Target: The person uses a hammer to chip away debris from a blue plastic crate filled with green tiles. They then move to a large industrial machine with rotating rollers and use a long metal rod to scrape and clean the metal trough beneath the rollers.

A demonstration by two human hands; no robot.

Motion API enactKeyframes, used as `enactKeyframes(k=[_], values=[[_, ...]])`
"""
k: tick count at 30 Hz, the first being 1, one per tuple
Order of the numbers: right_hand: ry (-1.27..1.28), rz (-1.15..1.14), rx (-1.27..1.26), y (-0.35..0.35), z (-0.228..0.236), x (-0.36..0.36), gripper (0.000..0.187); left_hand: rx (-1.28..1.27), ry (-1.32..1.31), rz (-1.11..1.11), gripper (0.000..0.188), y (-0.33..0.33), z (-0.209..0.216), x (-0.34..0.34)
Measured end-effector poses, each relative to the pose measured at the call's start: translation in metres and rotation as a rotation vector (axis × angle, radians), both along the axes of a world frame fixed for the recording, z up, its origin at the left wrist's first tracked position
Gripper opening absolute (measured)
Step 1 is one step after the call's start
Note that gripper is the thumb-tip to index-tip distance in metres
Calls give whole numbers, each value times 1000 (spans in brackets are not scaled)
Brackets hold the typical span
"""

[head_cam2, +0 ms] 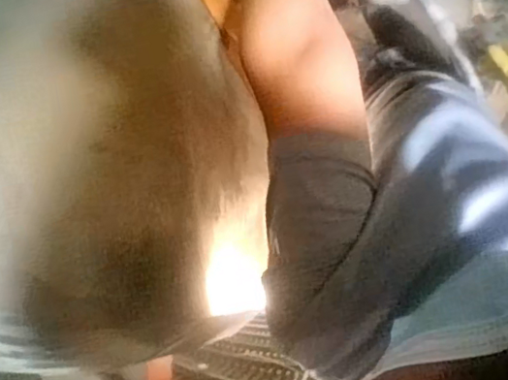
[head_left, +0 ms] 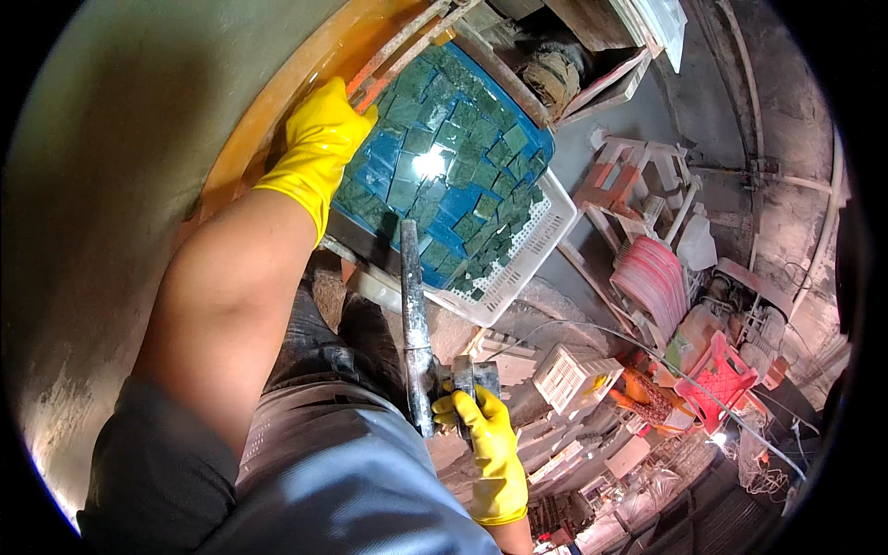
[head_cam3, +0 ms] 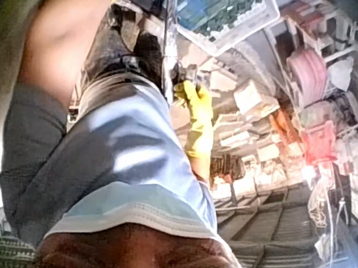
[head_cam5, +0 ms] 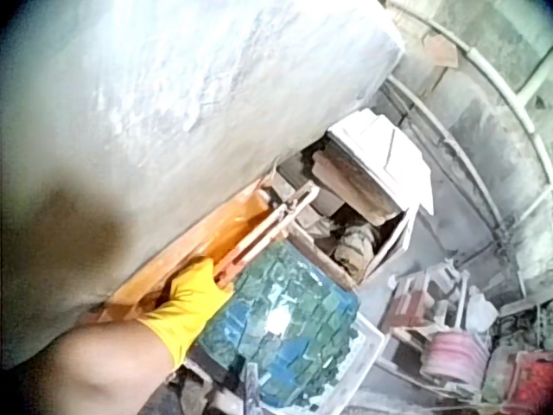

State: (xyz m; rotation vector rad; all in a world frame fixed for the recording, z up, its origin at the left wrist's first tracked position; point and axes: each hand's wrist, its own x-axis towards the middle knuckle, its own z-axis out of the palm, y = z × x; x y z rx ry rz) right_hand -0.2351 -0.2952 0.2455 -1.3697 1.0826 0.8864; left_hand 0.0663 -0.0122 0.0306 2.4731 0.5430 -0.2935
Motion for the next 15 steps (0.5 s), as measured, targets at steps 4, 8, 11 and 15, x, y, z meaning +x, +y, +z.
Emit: enactKeyframes(k=[4,8,11,15], values=[[2,4,22,-8,-7,21,37,-1,36,2,66,-1,-2,2],[-15,-5,36,-14,-9,36,38,10,54,13,69,-4,8,2],[-24,21,44,-22,-14,44,40,25,69,22,71,-3,7,3],[1,46,32,-33,-17,52,43,57,41,28,71,-4,7,1]])
